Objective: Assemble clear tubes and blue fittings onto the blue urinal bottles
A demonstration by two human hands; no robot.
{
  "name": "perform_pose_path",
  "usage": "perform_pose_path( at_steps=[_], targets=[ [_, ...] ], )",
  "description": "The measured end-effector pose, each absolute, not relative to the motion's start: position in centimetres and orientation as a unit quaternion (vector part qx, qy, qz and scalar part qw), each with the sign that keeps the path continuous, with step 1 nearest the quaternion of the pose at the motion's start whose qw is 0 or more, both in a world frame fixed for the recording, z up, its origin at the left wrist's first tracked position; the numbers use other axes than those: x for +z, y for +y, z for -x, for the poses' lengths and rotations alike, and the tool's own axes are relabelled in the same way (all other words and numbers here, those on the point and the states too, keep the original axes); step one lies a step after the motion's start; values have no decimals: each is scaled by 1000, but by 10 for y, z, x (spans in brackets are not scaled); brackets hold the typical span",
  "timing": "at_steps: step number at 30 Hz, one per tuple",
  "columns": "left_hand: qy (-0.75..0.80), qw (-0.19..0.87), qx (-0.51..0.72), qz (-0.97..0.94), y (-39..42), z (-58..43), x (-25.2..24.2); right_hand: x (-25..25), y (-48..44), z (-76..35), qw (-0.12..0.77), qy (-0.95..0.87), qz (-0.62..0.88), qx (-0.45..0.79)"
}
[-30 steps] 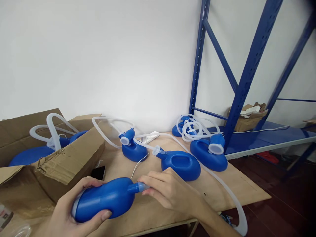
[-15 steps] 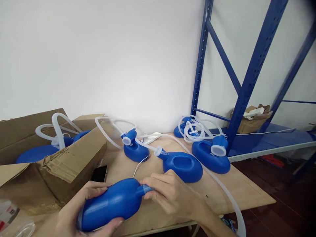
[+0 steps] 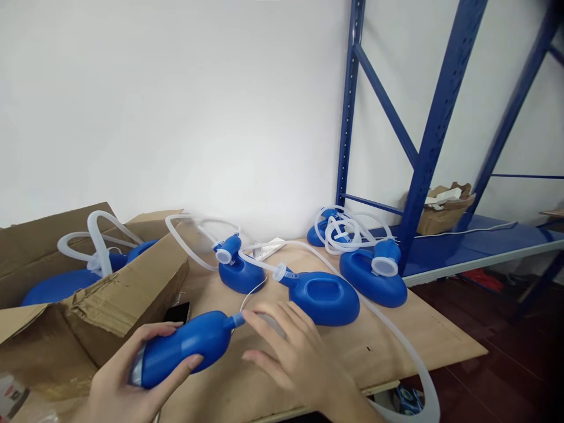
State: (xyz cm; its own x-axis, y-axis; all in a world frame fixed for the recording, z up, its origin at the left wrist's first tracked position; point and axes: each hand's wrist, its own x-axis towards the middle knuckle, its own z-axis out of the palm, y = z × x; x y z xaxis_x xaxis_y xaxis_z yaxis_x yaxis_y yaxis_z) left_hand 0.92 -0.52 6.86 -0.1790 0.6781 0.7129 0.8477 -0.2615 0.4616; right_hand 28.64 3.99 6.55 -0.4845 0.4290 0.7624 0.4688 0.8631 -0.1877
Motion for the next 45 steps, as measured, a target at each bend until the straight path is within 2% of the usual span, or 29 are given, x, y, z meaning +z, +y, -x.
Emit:
perform_pose_path(
  at_steps=[4, 7, 12, 15, 23, 28, 35, 45],
  targets=[
    [-651, 40, -484, 583, -13, 1, 51, 45, 21, -309, 474, -823, 312, -22],
    [-643, 30, -486, 591, -17, 5, 47, 34, 25, -330, 441, -793, 421, 7],
    [-625, 49, -486, 609, -11, 8, 41, 35, 36, -338, 313, -778, 468, 280],
    [-630, 40, -484, 606, -6, 6, 36, 38, 37, -332, 312, -753, 467, 342],
    [-608, -5, -471, 639, -7, 3, 44, 35, 43, -314, 381, -720, 440, 378],
    [-578, -39, -447, 681, -6, 1, 49, 36, 46, -298, 405, -754, 380, 351],
    [-574, -65, -467, 669, -3, 4, 45, 42, 51, -295, 405, -798, 322, 309],
    [-605, -195, -510, 579, -4, -10, 54, 44, 47, -296, 394, -788, 324, 343]
  ],
)
